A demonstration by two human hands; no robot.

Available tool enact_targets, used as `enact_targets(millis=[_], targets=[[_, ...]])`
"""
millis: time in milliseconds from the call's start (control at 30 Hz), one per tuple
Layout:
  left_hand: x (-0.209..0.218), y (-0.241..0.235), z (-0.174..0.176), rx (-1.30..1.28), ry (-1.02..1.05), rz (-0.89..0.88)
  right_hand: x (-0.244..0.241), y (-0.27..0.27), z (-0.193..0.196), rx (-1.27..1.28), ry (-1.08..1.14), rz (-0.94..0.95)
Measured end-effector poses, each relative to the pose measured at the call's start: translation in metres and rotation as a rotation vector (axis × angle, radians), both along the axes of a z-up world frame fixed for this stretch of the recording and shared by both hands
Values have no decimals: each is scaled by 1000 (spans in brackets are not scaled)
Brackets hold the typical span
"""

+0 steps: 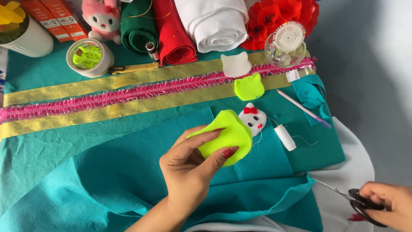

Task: Threading a needle and hand-sewing small felt shapes onto a fabric base.

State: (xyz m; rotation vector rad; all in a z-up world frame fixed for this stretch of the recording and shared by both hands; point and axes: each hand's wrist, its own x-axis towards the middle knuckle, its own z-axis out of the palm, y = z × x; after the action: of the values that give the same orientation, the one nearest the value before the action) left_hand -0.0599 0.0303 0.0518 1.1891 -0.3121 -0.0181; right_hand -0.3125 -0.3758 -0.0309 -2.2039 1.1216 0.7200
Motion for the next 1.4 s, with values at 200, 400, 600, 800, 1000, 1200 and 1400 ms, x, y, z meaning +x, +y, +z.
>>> enact_targets(millis=[200,400,600,800,1000,1200,1400], targets=[[0,2,7,35,30,-28,-75,-195,-167,752,-157,-521],[-9,1,11,194,-299,-126,22,-53,-94,1351,-1399,-109],[-18,-1,15,263,-679,-284,108,127,46,961,-1519,103],[-15,6,27,273,-777,-456,136,187,83,750,-1437,79],[-13,0,31,245,-881,-426,110,128,16,1624,-1229,-123],[-32,-4,25,178,-640,-279,138,191,81,805,-1680,31],[-34,-7,23,192,-363,-231,142,183,66,863,-1742,199]])
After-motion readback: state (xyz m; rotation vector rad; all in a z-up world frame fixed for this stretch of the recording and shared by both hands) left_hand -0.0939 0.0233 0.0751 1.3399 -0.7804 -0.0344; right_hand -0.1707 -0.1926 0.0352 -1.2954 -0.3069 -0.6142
